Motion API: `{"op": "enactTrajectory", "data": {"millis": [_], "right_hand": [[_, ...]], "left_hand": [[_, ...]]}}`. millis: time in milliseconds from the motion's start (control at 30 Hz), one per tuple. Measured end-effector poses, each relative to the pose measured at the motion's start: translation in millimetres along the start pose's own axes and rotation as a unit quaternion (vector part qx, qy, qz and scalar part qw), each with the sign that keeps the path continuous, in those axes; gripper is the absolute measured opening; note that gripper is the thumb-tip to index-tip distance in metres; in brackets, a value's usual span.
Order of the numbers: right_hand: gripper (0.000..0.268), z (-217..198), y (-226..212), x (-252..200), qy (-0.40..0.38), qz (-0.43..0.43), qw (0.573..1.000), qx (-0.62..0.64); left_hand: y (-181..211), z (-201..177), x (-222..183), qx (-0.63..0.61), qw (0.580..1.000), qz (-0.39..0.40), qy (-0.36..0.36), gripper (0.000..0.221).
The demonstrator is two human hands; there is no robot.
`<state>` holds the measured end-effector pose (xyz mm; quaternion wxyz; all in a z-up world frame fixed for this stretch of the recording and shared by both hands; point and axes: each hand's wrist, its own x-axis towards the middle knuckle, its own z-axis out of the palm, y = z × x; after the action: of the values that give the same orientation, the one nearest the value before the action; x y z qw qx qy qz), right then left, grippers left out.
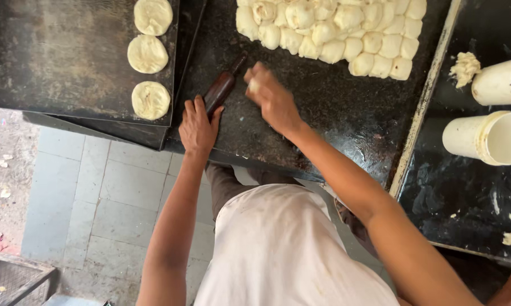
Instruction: The person picks up portions of dough from a large batch on a table, rolls them out on a dark surface, and places the flattened pieces onto a metal tray.
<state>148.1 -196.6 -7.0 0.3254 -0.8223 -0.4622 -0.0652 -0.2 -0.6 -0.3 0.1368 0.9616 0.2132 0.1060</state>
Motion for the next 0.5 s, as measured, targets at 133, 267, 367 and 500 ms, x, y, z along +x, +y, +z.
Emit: {"op": "enactTrajectory", "data": {"millis": [133, 267, 367, 500], "right_hand": [[0.070, -7, -3, -32, -0.170, -0.120, 0.970, -0.124], [0.104, -15, -43, -51, -0.170, -0.022, 0.985, 0.021], [0.100, -21, -86, -40, -0.219, -0.001, 0.956, -0.195], [0.063, -35, -88, -11, -0.208, 0.019, 0.951, -0.229]], "left_hand": [[3, 4, -1, 0.005, 1.000, -0.008, 0.013, 0.066], [2, 7, -15, 0.007, 1.000, 0.002, 0.020, 0.064], [4, 4, 2, -0.017, 1.000, 0.016, 0.014, 0.064], [6, -10, 35, -0.043, 0.997, 0.065, -0.009, 0.056]]}}
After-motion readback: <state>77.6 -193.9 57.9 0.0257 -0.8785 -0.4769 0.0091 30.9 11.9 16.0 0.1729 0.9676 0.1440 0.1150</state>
